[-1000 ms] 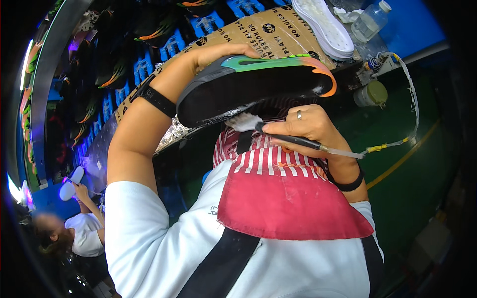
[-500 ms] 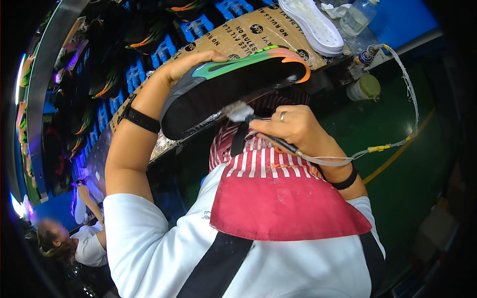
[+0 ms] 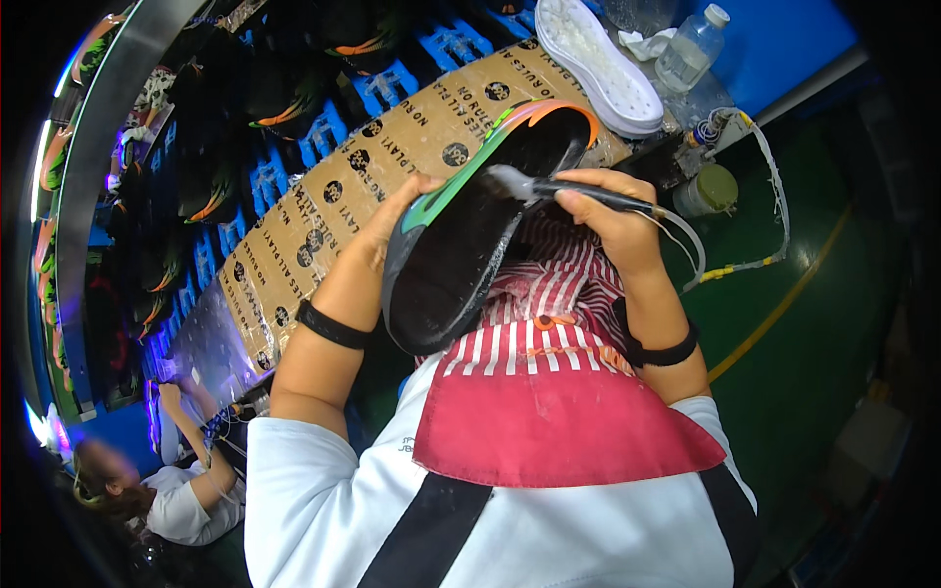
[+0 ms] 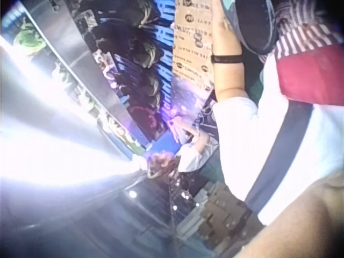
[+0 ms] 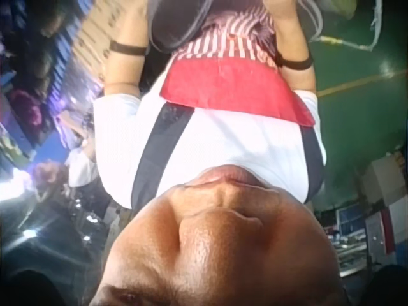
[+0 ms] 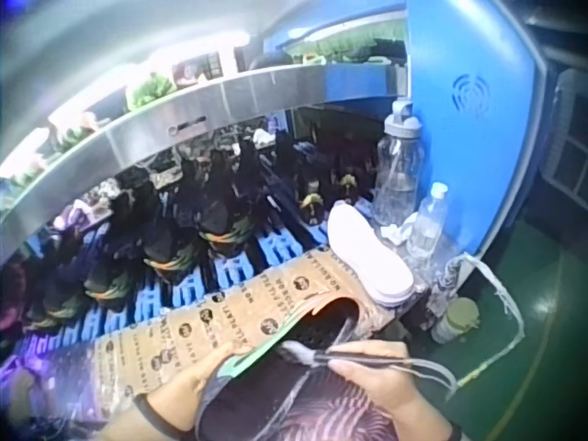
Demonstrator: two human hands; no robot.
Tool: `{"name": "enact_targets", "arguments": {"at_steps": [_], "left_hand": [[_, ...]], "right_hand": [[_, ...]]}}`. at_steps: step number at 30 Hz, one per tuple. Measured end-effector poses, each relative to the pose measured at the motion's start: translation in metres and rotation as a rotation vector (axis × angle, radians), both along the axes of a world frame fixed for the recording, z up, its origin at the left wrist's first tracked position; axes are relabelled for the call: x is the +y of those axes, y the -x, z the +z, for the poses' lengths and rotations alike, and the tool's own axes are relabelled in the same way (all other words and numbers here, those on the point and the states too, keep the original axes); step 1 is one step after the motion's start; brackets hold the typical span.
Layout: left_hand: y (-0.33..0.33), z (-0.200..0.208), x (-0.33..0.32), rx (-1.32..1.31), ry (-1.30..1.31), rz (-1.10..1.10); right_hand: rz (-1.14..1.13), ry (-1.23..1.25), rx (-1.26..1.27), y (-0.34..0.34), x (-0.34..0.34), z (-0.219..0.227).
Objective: Applying adhesive glue to the bottom surface of shoe soles using a brush tool.
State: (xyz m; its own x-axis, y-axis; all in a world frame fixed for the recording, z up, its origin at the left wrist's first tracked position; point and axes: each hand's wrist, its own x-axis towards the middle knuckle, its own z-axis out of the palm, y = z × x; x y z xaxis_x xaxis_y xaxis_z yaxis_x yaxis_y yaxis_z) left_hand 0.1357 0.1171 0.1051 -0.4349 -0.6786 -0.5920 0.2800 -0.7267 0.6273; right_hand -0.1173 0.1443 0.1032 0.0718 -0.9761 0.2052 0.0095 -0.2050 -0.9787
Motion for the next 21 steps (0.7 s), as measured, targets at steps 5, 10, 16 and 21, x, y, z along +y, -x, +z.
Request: {"name": "enact_targets", "arguments": {"at_steps": [5, 10, 16, 21], "left_hand": [[0.006, -0.010, 0.003, 0.207, 0.016, 0.060], [0.022, -0.009, 0.007, 0.325, 0.169, 0.312], [0.032, -0.012, 0.044, 0.741, 0.209, 0.388], [0.028, -0.018, 0.049, 0.797, 0.195, 0.262]], "right_hand": [[-0.199, 0.406, 0.242, -0.008, -0.002, -0.007], [0.075, 0.561, 0.322, -0.016, 0.009, 0.011], [-0.089, 0.232, 0.030, 0.002, 0.008, 0.008], [-0.088, 0.005, -0.122, 0.010, 0.011, 0.001]]}}
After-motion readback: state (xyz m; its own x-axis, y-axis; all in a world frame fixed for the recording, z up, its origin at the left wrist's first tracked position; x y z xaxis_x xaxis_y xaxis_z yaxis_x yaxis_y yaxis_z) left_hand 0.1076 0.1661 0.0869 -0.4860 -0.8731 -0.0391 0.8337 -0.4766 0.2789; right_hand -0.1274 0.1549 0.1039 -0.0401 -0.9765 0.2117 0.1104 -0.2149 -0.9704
